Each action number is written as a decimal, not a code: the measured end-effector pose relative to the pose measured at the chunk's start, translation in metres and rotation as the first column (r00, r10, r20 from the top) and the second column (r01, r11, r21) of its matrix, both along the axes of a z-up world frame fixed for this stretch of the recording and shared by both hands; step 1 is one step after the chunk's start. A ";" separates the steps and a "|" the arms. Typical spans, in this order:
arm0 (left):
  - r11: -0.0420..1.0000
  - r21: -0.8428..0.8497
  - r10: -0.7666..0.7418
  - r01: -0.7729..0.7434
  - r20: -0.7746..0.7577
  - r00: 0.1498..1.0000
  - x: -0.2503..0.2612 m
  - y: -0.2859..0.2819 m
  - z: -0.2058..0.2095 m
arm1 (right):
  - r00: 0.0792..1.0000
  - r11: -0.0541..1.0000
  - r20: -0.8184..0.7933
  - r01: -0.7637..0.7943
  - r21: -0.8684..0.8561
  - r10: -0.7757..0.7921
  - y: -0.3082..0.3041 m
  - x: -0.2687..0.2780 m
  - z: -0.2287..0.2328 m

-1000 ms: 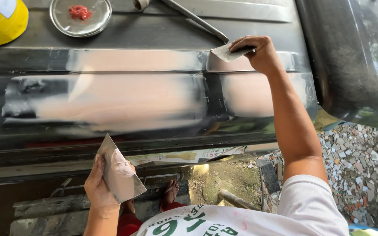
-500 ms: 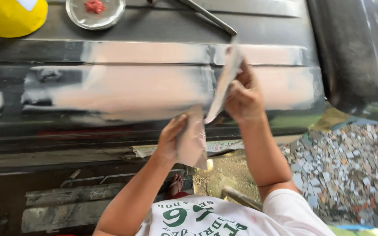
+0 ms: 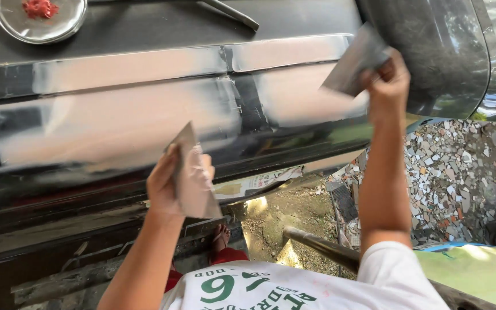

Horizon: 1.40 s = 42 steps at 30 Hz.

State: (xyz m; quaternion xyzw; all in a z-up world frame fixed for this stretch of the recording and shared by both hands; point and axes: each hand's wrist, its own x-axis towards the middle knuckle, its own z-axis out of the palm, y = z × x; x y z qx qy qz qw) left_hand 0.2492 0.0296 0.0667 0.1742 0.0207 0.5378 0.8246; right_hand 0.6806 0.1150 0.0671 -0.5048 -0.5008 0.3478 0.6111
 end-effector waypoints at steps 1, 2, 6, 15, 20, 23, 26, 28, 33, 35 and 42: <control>0.993 0.111 0.026 -0.036 0.085 0.996 -0.008 -0.005 -0.006 | 0.983 0.986 0.095 0.162 -0.034 -0.159 0.014 0.022 0.017; 0.994 0.109 0.025 -0.034 0.083 0.996 -0.016 -0.012 -0.013 | 0.983 0.986 0.093 0.164 -0.036 -0.160 0.025 0.041 0.015; 0.989 -0.014 0.144 -0.145 -0.052 0.988 -0.037 -0.034 -0.024 | 0.965 0.979 0.234 0.150 -0.141 -0.115 0.066 0.095 -0.001; 0.947 -0.063 0.293 -0.316 -0.243 0.925 -0.059 -0.052 -0.023 | 0.957 0.968 0.290 0.087 -0.233 -0.016 0.104 0.094 -0.017; 0.946 -0.059 0.303 -0.319 -0.187 0.934 -0.057 -0.050 -0.020 | 0.960 0.972 0.278 0.039 -0.230 0.027 0.116 0.066 -0.018; 0.946 -0.072 0.300 -0.317 -0.181 0.937 -0.056 -0.049 -0.020 | 0.960 0.963 0.275 0.032 -0.267 0.045 0.120 0.035 -0.014; 0.951 -0.064 0.292 -0.302 -0.133 0.947 -0.057 -0.049 -0.022 | 0.950 0.971 0.277 -0.081 -0.225 0.143 0.130 0.011 -0.018; 0.951 -0.041 0.296 -0.305 -0.147 0.944 -0.058 -0.050 -0.020 | 0.950 0.960 0.254 -0.116 -0.255 0.182 0.137 -0.007 -0.022; 0.935 -0.070 0.334 -0.347 -0.147 0.931 -0.066 -0.058 -0.023 | 0.946 0.948 0.207 -0.192 -0.255 0.248 0.147 -0.051 -0.020; 0.927 -0.069 0.355 -0.370 -0.166 0.920 -0.070 -0.061 -0.023 | 0.936 0.944 0.215 -0.224 -0.243 0.278 0.150 -0.065 -0.019; 0.899 -0.090 0.407 -0.429 -0.194 0.893 -0.081 -0.070 -0.028 | 0.907 0.938 0.279 -0.255 -0.233 0.316 0.151 -0.119 -0.009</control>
